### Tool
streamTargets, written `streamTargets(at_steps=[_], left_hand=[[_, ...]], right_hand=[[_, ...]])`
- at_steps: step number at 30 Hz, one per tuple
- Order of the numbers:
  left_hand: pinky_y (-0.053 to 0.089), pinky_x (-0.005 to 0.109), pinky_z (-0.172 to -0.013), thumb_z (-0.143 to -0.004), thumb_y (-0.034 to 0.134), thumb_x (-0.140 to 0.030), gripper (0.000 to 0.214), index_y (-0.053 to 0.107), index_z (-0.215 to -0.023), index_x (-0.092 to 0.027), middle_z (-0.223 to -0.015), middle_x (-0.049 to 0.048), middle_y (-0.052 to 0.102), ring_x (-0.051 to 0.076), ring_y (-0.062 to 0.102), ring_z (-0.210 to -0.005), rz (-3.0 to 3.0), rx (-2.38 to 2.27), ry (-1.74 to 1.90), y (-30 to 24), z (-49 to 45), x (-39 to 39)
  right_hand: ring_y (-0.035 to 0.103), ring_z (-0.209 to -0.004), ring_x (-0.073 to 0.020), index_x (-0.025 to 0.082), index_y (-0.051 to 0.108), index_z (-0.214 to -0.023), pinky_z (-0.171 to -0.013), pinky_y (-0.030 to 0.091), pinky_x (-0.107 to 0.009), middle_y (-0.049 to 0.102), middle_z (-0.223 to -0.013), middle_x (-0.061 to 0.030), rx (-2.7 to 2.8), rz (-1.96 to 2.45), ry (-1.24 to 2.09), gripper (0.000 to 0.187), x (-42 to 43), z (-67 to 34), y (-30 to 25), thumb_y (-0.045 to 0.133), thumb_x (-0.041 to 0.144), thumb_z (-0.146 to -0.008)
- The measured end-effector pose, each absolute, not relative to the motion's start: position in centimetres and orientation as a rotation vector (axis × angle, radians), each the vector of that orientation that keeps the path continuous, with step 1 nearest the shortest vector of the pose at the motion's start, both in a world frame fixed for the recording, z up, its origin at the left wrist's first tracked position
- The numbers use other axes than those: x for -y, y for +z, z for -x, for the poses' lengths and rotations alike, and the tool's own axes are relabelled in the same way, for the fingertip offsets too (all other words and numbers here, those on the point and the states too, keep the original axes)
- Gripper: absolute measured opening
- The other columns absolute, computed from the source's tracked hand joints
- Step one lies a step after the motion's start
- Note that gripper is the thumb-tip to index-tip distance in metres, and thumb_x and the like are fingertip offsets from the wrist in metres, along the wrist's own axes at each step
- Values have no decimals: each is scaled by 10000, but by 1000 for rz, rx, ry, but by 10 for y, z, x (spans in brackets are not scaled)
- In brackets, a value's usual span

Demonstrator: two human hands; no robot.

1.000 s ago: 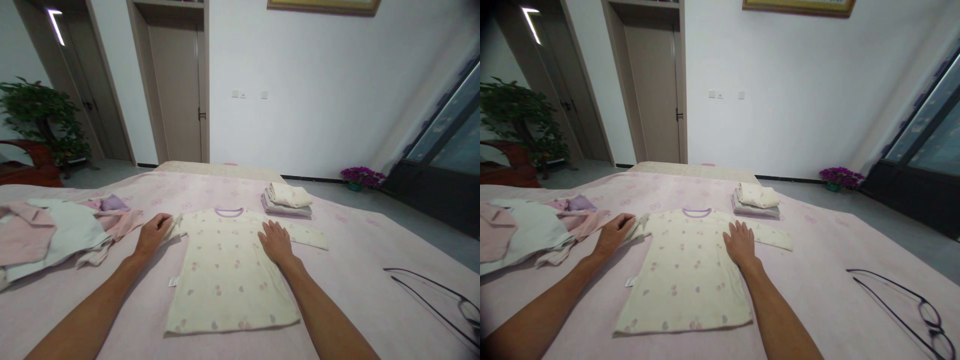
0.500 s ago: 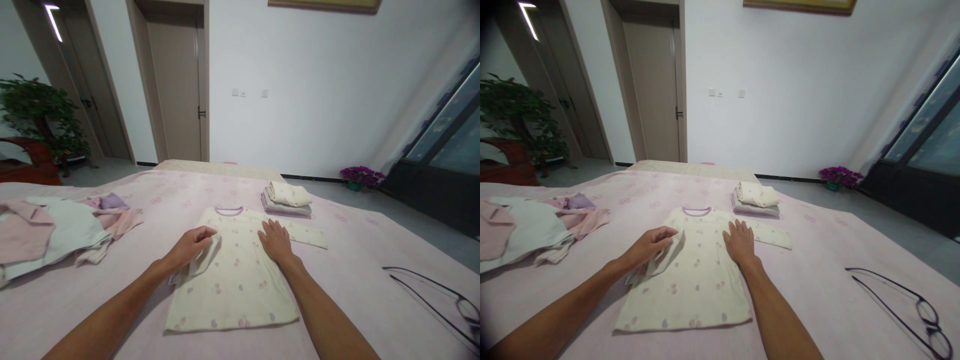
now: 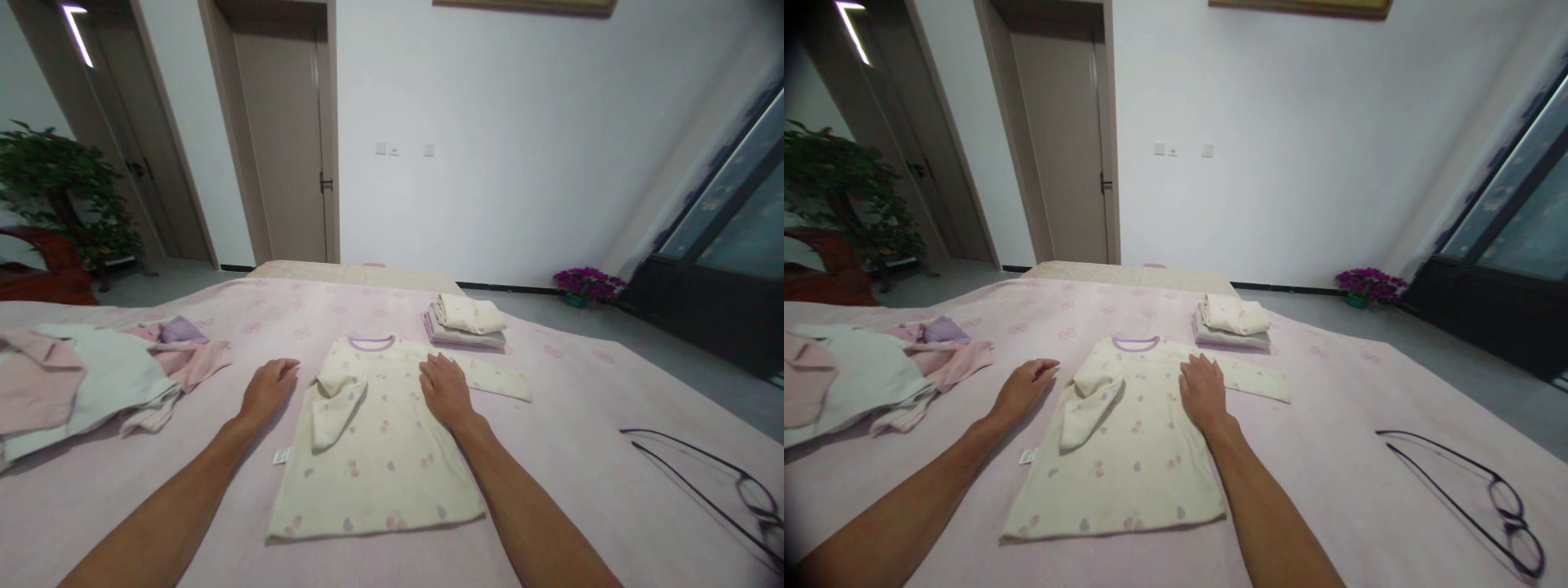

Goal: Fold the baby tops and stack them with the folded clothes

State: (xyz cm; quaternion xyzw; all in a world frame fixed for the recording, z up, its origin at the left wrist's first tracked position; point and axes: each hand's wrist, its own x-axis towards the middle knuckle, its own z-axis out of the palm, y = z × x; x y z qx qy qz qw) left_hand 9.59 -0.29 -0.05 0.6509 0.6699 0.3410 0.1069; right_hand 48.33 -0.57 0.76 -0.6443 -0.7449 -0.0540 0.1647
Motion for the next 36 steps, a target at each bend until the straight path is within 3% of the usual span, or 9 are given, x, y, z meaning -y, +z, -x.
streamTargets(at_steps=[3,6,10,18,21,24,28,32,36], left_hand=[[434,403,-1009,-917,465,-399,375,714,-1125,-212,-1196,98,693,275,599,-1128,-2116,-1928,841,-6,-95,2],[408,413,-1045,-947,432,-437,408,701,-1168,-224,-1284,99,649,276,565,-1188,-2303,-1844,755,-7,-102,5],[395,418,-1064,-973,387,-429,441,672,-1225,-205,-1327,118,622,272,544,-1237,-2390,-1826,710,-9,-105,7],[386,421,-1085,-973,406,-433,427,680,-1222,-219,-1322,116,634,277,537,-1263,-2416,-1800,732,-9,-106,8],[388,406,-1087,-976,405,-429,413,692,-1195,-228,-1300,101,650,260,548,-1253,-2406,-1759,759,-6,-107,9],[408,403,-1065,-982,388,-413,402,710,-1135,-228,-1243,88,680,250,573,-1211,-2386,-1675,815,-2,-109,11],[469,375,-964,-978,390,-434,395,724,-1034,-230,-1104,70,719,236,634,-1062,-2292,-1597,916,6,-111,17],[497,343,-888,-978,395,-448,390,717,-968,-229,-1014,54,736,220,663,-966,-2123,-1566,1021,13,-118,25],[518,320,-866,-969,437,-421,344,714,-991,-220,-1010,43,744,203,680,-945,-2038,-1459,1063,19,-129,34]], right_hand=[[475,-1324,-221,225,685,-1216,-1156,269,-370,615,-1367,-64,2095,1729,-95,350,11,-475,18,462,260,-949],[611,-1108,-195,210,692,-1193,-999,427,-303,689,-1213,-65,2100,1626,119,340,22,-457,33,472,248,-938],[651,-948,-177,215,725,-1083,-892,468,-280,725,-1034,-41,2292,1372,375,274,48,-425,55,509,217,-915],[636,-972,-196,235,482,-1409,-827,482,-293,592,-1294,-92,2617,1094,371,535,71,-374,76,548,233,-878],[644,-959,-232,201,571,-1296,-770,469,-301,638,-1185,-110,2739,1196,294,443,64,-362,75,548,216,-854],[648,-897,-227,192,681,-1024,-722,439,-288,679,-1046,-92,2745,1255,349,229,53,-358,73,548,205,-839],[623,-827,-192,177,660,-806,-707,427,-273,674,-904,-55,2438,1210,595,91,30,-371,76,583,221,-784],[645,-778,-171,184,641,-927,-676,472,-265,678,-860,-29,1636,1076,1090,219,1,-399,81,604,345,-783],[659,-836,-153,199,661,-975,-719,504,-253,704,-968,-23,1087,940,1149,358,-22,-427,79,725,413,-695]])
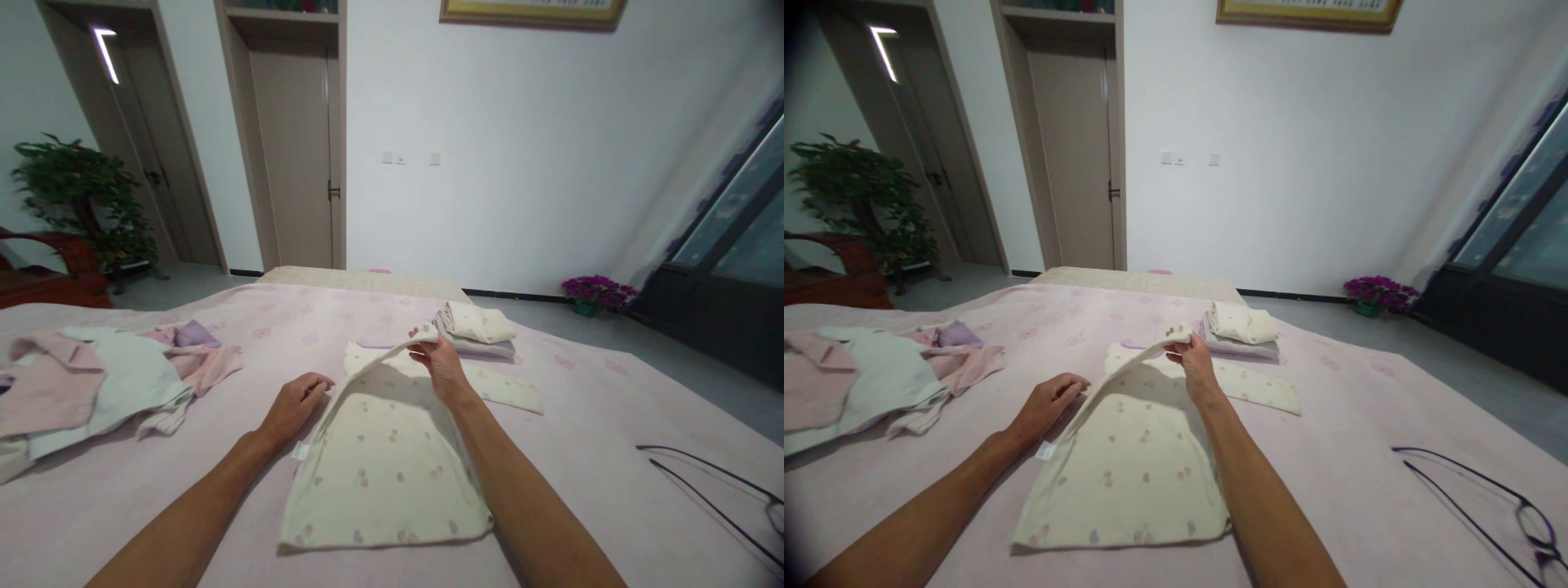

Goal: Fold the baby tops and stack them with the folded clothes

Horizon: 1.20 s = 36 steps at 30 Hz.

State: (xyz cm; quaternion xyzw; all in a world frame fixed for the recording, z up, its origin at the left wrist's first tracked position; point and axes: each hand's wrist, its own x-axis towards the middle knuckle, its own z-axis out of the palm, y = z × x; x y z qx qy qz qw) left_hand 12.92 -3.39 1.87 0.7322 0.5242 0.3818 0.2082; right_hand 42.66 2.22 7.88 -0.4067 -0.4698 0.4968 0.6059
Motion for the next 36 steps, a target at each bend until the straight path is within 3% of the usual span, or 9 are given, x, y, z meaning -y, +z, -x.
streamTargets(at_steps=[8,13,18,22,25,27,31,33,36], left_hand=[[458,391,-1060,-977,483,-344,289,705,-1135,-247,-1222,64,704,215,618,-1173,-2467,-1142,873,21,-152,50],[400,446,-1139,-1000,449,-339,401,556,-1375,-244,-1418,82,590,229,516,-1327,-2589,-1127,791,22,-171,65],[281,501,-1208,-1024,375,-431,538,359,-1528,-244,-1577,97,401,246,345,-1463,-2592,-1240,575,18,-194,85],[215,549,-1217,-988,438,-504,575,409,-1506,-254,-1609,105,334,295,267,-1496,-2586,-1290,404,10,-201,89],[252,509,-1208,-1002,416,-428,452,533,-1407,-265,-1531,77,475,268,365,-1451,-2495,-1262,565,9,-200,84],[358,439,-1153,-1005,381,-360,381,623,-1278,-252,-1383,67,620,234,514,-1330,-2331,-1272,761,12,-198,78],[528,340,-877,-957,392,-293,297,669,-1035,-219,-1055,51,736,205,673,-971,-1985,-1366,987,20,-190,64],[527,336,-853,-926,402,-262,269,646,-1028,-213,-1023,43,738,203,676,-936,-1897,-1419,1044,20,-185,58],[514,359,-921,-926,394,-265,331,576,-1198,-214,-1116,48,731,205,676,-1010,-1831,-1444,1103,16,-178,51]], right_hand=[[673,-828,-138,226,691,-923,-677,551,-231,744,-908,21,652,782,1307,264,-34,-438,59,710,206,-661],[681,-797,-116,222,669,-864,-703,557,-215,740,-830,35,494,651,1323,209,-43,-445,66,678,111,-687],[675,-834,-127,233,665,-874,-726,546,-230,740,-866,33,559,623,1321,203,-43,-446,69,677,137,-695],[654,-869,-150,219,694,-892,-751,521,-242,735,-912,5,818,647,1298,189,-26,-437,77,722,279,-715],[642,-800,-159,180,713,-909,-725,495,-248,728,-892,-30,1157,664,1384,260,-6,-428,86,748,365,-729],[628,-743,-147,164,720,-921,-703,483,-248,721,-865,-33,1371,682,1551,276,7,-422,89,765,356,-728],[638,-856,-140,162,735,-998,-829,479,-261,719,-965,-39,1826,612,1875,298,25,-405,79,762,333,-756],[638,-908,-140,174,732,-1045,-863,472,-261,715,-1009,-34,2023,610,1910,320,31,-396,69,756,324,-764],[635,-918,-138,185,719,-1100,-857,476,-253,712,-1029,-28,2168,647,1828,338,36,-385,55,736,285,-778]])
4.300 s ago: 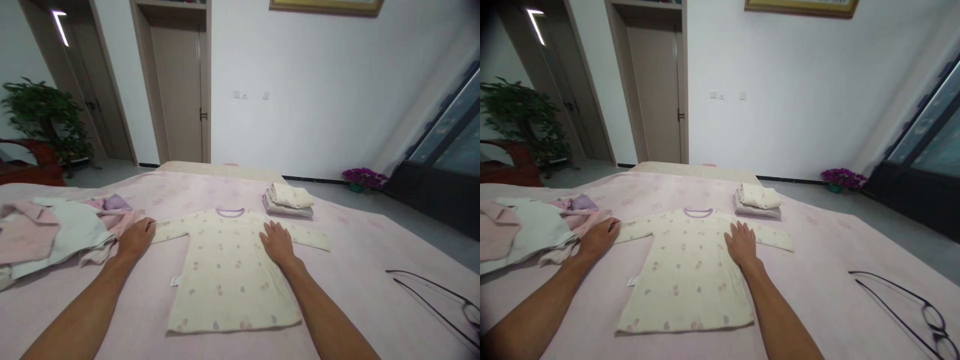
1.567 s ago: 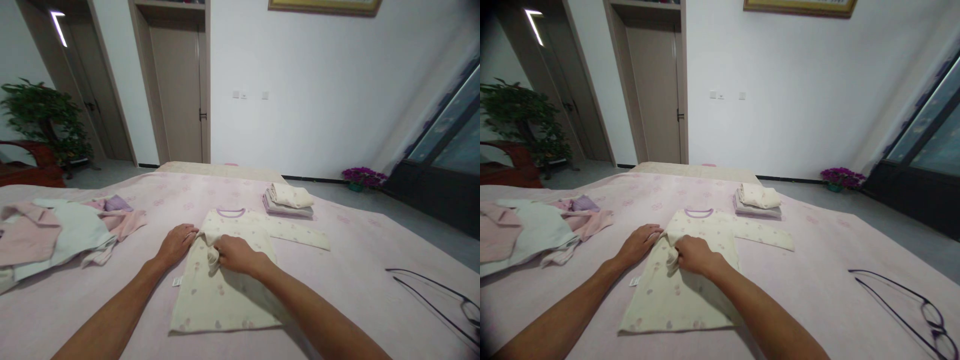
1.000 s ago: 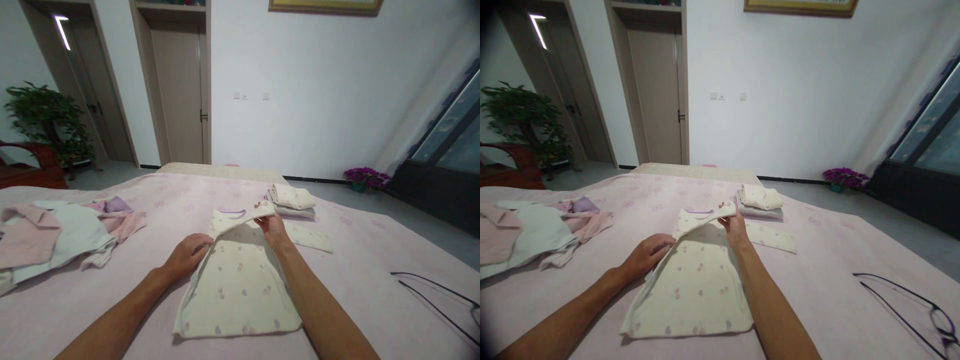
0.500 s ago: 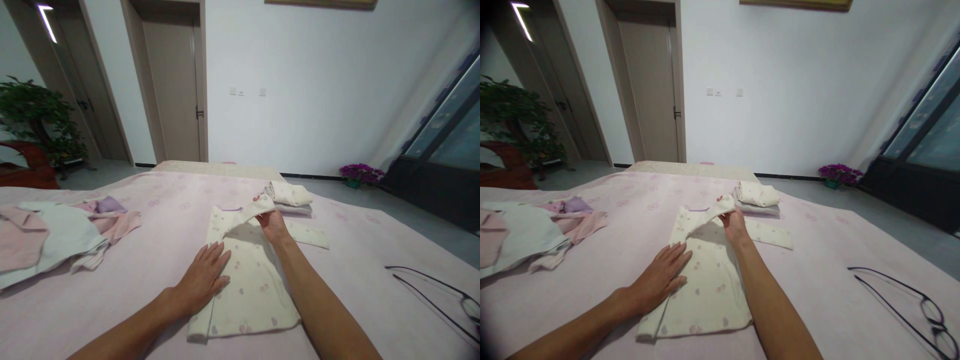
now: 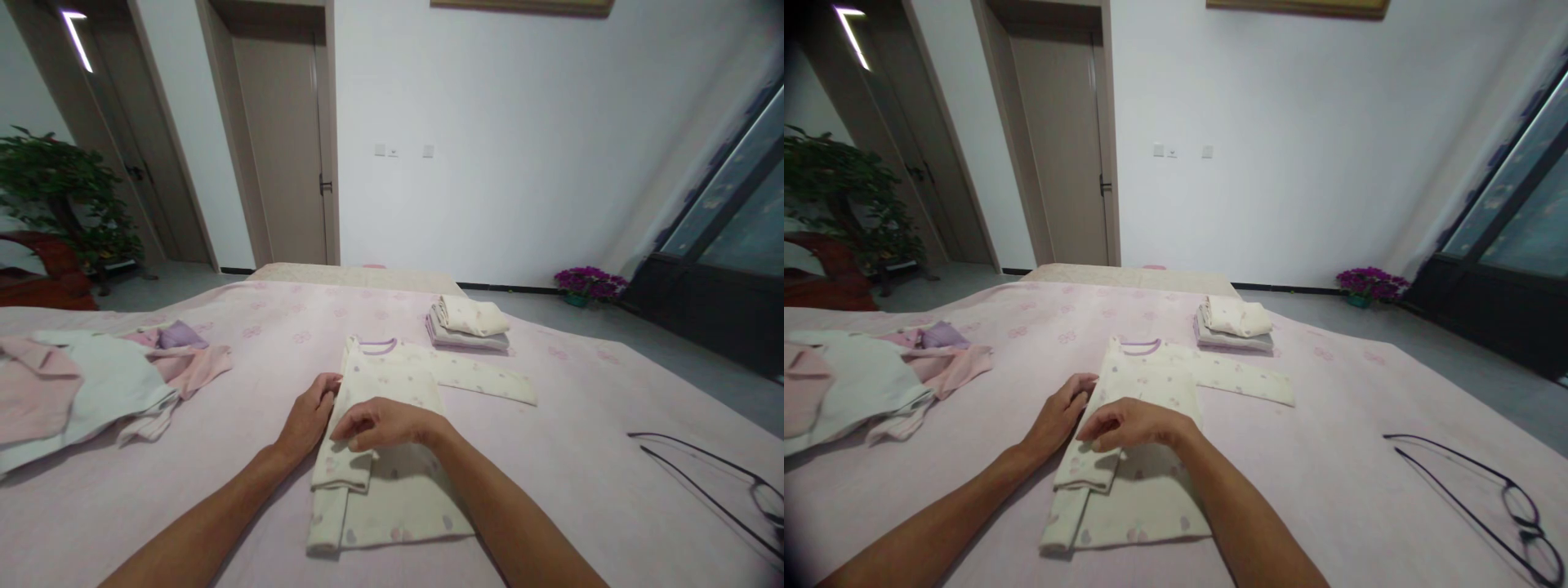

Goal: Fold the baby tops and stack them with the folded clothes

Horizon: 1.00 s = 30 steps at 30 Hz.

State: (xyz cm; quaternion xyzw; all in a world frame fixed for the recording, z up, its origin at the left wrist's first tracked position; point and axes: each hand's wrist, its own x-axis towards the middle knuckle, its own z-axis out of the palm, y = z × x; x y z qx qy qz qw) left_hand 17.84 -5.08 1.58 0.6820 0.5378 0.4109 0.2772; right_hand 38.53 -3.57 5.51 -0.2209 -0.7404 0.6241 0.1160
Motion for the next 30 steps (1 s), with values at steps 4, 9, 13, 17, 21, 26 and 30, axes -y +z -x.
streamTargets(at_steps=[4,9,13,17,21,26,30], left_hand=[[462,400,-1051,-966,389,-354,432,518,-1355,-217,-1302,71,666,216,624,-1179,-1934,-1406,1092,9,-177,37],[350,418,-1165,-981,370,-399,497,553,-1387,-179,-1438,90,574,230,504,-1340,-2215,-1412,955,2,-181,-7],[289,436,-1197,-985,345,-398,522,537,-1417,-177,-1505,86,506,248,410,-1425,-2364,-1545,730,-8,-182,-48],[236,433,-1217,-987,358,-418,523,523,-1429,-194,-1536,65,468,234,364,-1453,-2400,-1555,681,-16,-180,-70],[234,406,-1216,-999,331,-422,516,497,-1448,-229,-1541,36,464,216,353,-1461,-2414,-1584,654,-18,-178,-74],[252,403,-1207,-1004,314,-414,524,485,-1456,-212,-1542,50,461,226,369,-1452,-2420,-1609,642,-16,-179,-72],[254,398,-1205,-1003,321,-408,514,491,-1450,-222,-1536,45,471,221,383,-1444,-2426,-1616,649,-15,-180,-70]], right_hand=[[631,-980,-143,183,703,-1159,-868,478,-242,694,-1120,-49,2268,645,1702,350,37,-378,47,694,224,-812],[615,-1018,-158,177,700,-1185,-917,465,-264,674,-1145,-68,2466,537,1407,373,34,-375,44,722,210,-814],[590,-1083,-167,192,690,-1201,-995,425,-291,660,-1172,-66,2636,470,1264,418,31,-378,47,777,273,-800],[516,-1225,-199,218,625,-1296,-1092,347,-332,608,-1289,-76,2836,396,1071,592,35,-381,56,824,318,-748],[517,-1194,-246,213,591,-1331,-1045,386,-371,577,-1321,-103,2949,420,814,672,50,-380,63,823,339,-713],[586,-978,-195,207,694,-1082,-868,429,-296,671,-1071,-59,2871,621,497,353,68,-378,59,589,79,-771],[579,-891,-188,191,707,-925,-787,414,-279,684,-926,-48,2816,774,412,285,76,-383,58,543,47,-741]])
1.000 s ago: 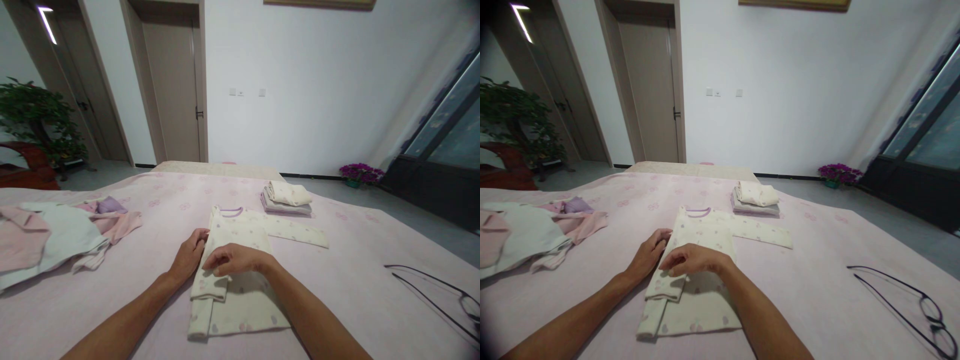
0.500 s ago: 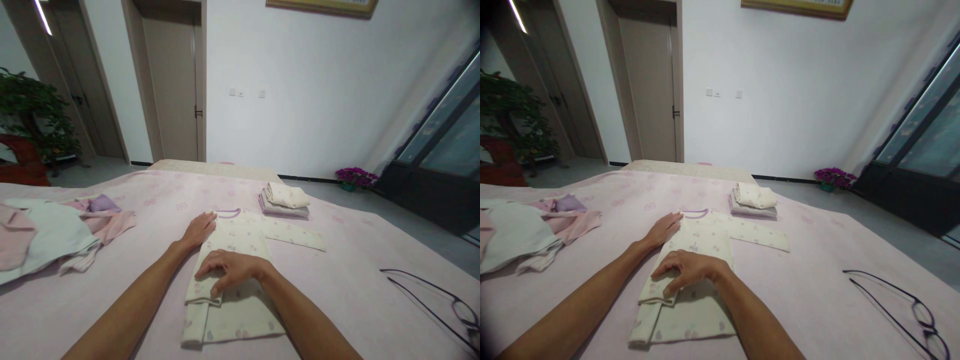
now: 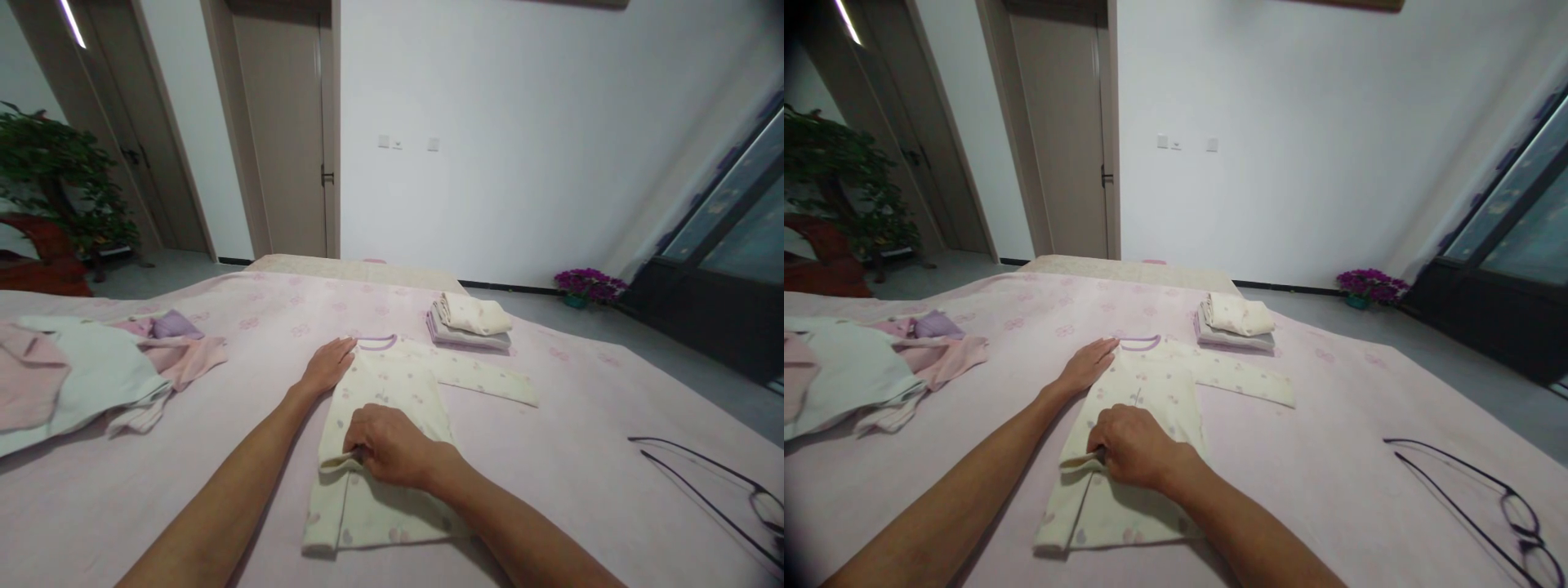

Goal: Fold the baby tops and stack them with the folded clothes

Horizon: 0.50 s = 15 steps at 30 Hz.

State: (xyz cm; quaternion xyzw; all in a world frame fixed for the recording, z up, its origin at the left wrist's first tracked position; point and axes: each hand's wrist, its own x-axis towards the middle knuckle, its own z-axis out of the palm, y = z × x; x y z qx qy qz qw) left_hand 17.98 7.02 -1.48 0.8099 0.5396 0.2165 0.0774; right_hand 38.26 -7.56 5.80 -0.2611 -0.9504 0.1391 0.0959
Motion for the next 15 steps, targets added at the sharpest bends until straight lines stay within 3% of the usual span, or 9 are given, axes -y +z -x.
streamTargets(at_steps=[6,12,15], left_hand=[[254,393,-1204,-1004,310,-398,521,500,-1447,-199,-1528,59,482,224,390,-1438,-2441,-1620,655,-15,-180,-71],[261,380,-1200,-1005,309,-385,514,510,-1437,-191,-1511,66,503,218,414,-1420,-2445,-1626,674,-15,-181,-70],[268,379,-1197,-1001,324,-374,494,521,-1425,-215,-1503,52,514,208,425,-1412,-2438,-1634,677,-14,-181,-71]], right_hand=[[525,-875,-206,227,655,-1100,-799,373,-326,633,-955,-50,2863,615,340,405,99,-383,63,614,171,-701],[509,-817,-186,226,649,-949,-723,337,-316,612,-898,-37,2884,718,222,195,100,-385,66,597,150,-777],[523,-831,-192,229,648,-969,-717,340,-317,617,-919,-39,2886,689,202,209,98,-388,69,625,177,-768]])
